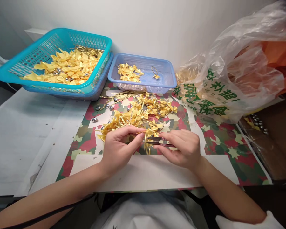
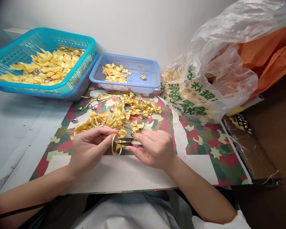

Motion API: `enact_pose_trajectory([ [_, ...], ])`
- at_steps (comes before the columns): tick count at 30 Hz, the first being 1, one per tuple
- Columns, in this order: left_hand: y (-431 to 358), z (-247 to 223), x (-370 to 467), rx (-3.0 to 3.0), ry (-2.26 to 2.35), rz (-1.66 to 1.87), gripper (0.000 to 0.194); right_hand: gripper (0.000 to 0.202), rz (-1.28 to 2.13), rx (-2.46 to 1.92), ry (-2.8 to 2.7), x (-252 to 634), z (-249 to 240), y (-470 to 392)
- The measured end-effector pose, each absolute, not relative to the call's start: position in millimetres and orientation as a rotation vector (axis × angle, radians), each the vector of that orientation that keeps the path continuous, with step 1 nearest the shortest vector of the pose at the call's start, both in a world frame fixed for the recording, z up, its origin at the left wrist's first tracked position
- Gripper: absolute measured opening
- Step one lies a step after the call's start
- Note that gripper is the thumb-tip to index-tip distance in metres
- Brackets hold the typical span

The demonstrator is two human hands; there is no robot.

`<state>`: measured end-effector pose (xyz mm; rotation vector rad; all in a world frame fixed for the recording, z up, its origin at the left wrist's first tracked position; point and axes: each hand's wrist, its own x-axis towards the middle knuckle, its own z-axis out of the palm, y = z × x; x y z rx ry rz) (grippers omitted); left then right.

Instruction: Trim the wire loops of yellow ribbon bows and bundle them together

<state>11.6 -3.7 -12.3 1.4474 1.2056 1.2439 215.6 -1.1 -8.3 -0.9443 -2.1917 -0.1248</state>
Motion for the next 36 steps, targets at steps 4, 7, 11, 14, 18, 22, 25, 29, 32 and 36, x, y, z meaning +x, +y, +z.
enact_pose_trajectory([
  [4,-3.1,-13.6,11.8,1.438,1.198,1.241,0.011,0.022,-0.130,-0.937,-2.193,215.9,-8.4,-1.1],
  [7,-3.0,-14.0,11.7,1.432,1.196,1.232,0.011,0.023,-0.127,-0.951,-2.198,216.0,-8.7,-1.1],
  [11,-3.0,-13.6,11.4,1.434,1.200,1.214,0.010,0.023,-0.104,-0.947,-2.196,216.4,-9.8,-0.6],
  [14,-2.6,-12.9,11.4,1.445,1.205,1.212,0.010,0.023,-0.103,-0.944,-2.208,217.1,-10.6,-0.1],
  [18,-2.5,-12.5,11.0,1.450,1.204,1.203,0.011,0.023,-0.110,-0.940,-2.213,217.7,-10.3,0.3],
  [22,-3.3,-14.2,10.1,1.444,1.203,1.197,0.011,0.022,-0.109,-0.943,-2.213,217.3,-9.3,0.5],
  [25,-3.6,-15.3,9.8,1.442,1.200,1.192,0.012,0.027,-0.106,-0.943,-2.223,217.0,-9.1,0.4],
  [29,-3.1,-15.8,10.1,1.431,1.198,1.183,0.012,0.029,-0.097,-0.923,-2.227,216.5,-9.2,0.1],
  [32,-2.9,-15.6,10.6,1.428,1.199,1.186,0.011,0.029,-0.080,-0.921,-2.240,215.9,-9.3,-0.3],
  [36,-3.1,-14.3,10.5,1.470,1.195,1.189,0.010,0.027,-0.039,-0.911,-2.233,216.6,-8.7,0.3],
])
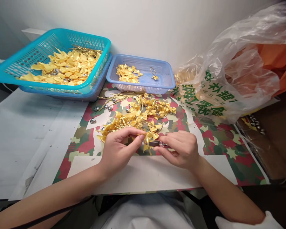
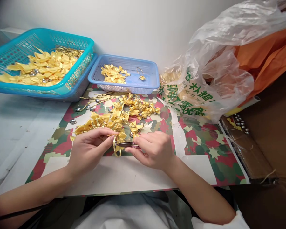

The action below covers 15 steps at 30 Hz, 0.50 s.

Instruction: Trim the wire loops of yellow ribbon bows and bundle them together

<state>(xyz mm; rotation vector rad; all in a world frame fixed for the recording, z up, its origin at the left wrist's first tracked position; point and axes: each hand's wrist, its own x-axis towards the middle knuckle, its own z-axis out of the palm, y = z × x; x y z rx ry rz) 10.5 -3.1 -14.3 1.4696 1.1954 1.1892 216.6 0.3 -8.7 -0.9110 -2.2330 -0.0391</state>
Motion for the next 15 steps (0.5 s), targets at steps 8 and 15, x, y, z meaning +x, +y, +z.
enact_pose_trajectory([
  [8,-4.1,-14.6,8.8,1.567,1.177,1.211,0.010,0.042,0.252,-0.994,-2.147,223.0,-4.6,7.0],
  [15,-5.0,-15.9,7.9,1.563,1.173,1.183,0.010,0.050,0.429,-1.021,-2.154,223.9,-4.7,5.4],
])
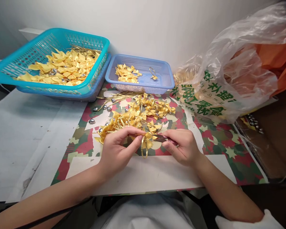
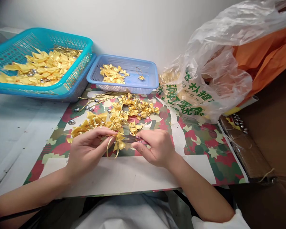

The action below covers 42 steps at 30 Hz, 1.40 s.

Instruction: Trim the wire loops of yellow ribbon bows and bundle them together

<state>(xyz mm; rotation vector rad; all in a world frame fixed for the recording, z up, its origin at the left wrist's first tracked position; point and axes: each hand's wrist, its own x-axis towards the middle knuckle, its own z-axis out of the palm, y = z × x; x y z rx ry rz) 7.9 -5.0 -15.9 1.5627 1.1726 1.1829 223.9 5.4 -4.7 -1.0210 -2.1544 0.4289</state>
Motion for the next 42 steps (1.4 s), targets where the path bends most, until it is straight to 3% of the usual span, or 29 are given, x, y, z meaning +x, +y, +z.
enact_pose_trajectory([
  [8,-5.6,-14.5,10.3,1.464,1.192,1.174,0.009,0.038,0.884,-0.837,-1.780,203.0,-10.1,-9.5],
  [11,-7.7,-15.6,11.4,1.461,1.156,1.169,0.010,0.032,0.878,-0.724,-1.764,191.9,-18.6,-17.5],
  [15,-12.7,-15.9,13.7,1.510,1.107,1.149,0.011,0.003,0.750,-0.738,-1.822,186.8,-23.6,-21.7],
  [23,1.8,-2.1,4.6,0.923,1.042,0.980,0.026,0.016,0.970,-1.201,-1.279,198.9,-11.9,-10.1],
  [33,4.0,13.6,-10.8,0.749,0.886,0.547,0.076,0.007,0.827,-0.965,-1.665,185.6,-24.1,-16.7],
  [38,3.9,16.7,-9.5,0.735,0.956,0.474,0.077,0.017,0.574,-0.788,-1.858,185.4,-27.6,-16.9],
  [42,2.5,9.2,-9.1,0.829,0.970,0.450,0.064,0.021,0.421,-0.772,-2.093,186.0,-28.5,-17.2],
])
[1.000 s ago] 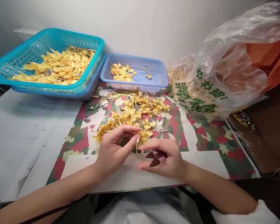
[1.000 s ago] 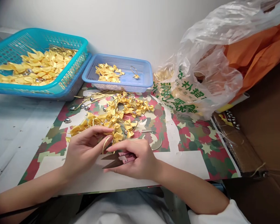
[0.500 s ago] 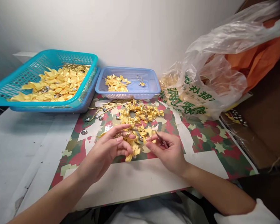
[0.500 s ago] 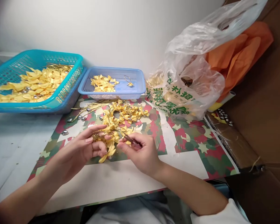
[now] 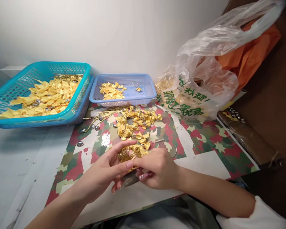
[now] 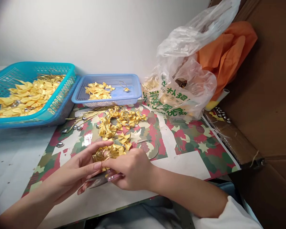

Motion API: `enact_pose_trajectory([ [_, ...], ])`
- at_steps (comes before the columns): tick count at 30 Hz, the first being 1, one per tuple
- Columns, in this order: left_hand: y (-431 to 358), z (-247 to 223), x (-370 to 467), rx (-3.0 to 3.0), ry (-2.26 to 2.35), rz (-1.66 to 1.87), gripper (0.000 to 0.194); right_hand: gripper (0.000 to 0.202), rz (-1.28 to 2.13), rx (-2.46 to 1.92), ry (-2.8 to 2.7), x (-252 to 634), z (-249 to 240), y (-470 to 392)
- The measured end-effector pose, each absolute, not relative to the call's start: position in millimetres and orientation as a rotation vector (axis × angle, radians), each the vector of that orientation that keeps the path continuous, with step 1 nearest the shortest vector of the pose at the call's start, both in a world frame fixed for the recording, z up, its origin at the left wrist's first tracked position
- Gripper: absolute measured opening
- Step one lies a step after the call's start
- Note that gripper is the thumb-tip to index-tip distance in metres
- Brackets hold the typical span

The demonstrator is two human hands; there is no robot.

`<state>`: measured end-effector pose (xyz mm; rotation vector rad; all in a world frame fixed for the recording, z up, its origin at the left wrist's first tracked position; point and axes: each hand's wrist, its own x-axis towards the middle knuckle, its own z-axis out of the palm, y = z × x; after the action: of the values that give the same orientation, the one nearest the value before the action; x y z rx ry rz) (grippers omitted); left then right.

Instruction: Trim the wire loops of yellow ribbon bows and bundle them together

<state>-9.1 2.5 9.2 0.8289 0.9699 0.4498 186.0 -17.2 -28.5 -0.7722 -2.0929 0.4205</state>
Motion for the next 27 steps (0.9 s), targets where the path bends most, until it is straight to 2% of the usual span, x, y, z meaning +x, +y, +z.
enact_pose_trajectory([
  [4,1.7,4.5,-6.0,0.898,0.963,0.477,0.042,0.014,0.337,-0.782,-2.252,188.1,-30.5,-18.4],
  [11,7.8,5.3,-9.1,0.578,0.842,0.557,0.031,0.029,0.328,-0.619,-2.180,196.9,-27.8,-15.4],
  [13,9.2,8.5,-10.8,0.483,0.771,0.688,0.028,0.023,0.383,-0.651,-2.022,202.5,-27.1,-10.6],
  [15,9.3,13.3,-11.4,0.409,0.704,0.844,0.027,0.008,0.442,-0.870,-1.852,208.8,-27.6,-2.9],
  [16,8.8,15.9,-11.3,0.382,0.672,0.899,0.027,0.009,0.461,-1.025,-1.768,211.6,-28.3,1.8],
  [18,7.1,20.2,-10.7,0.354,0.630,0.953,0.029,0.028,0.500,-1.307,-1.634,215.0,-30.6,11.2],
  [20,5.1,22.3,-10.2,0.351,0.614,0.959,0.029,0.040,0.609,-1.443,-1.548,214.4,-33.3,18.5],
  [24,3.3,21.2,-11.7,0.360,0.599,0.971,0.026,0.038,0.863,-1.389,-1.462,206.5,-35.2,23.2],
  [27,3.1,20.9,-13.3,0.390,0.578,1.039,0.025,0.044,0.820,-1.266,-1.342,205.8,-31.7,23.1],
])
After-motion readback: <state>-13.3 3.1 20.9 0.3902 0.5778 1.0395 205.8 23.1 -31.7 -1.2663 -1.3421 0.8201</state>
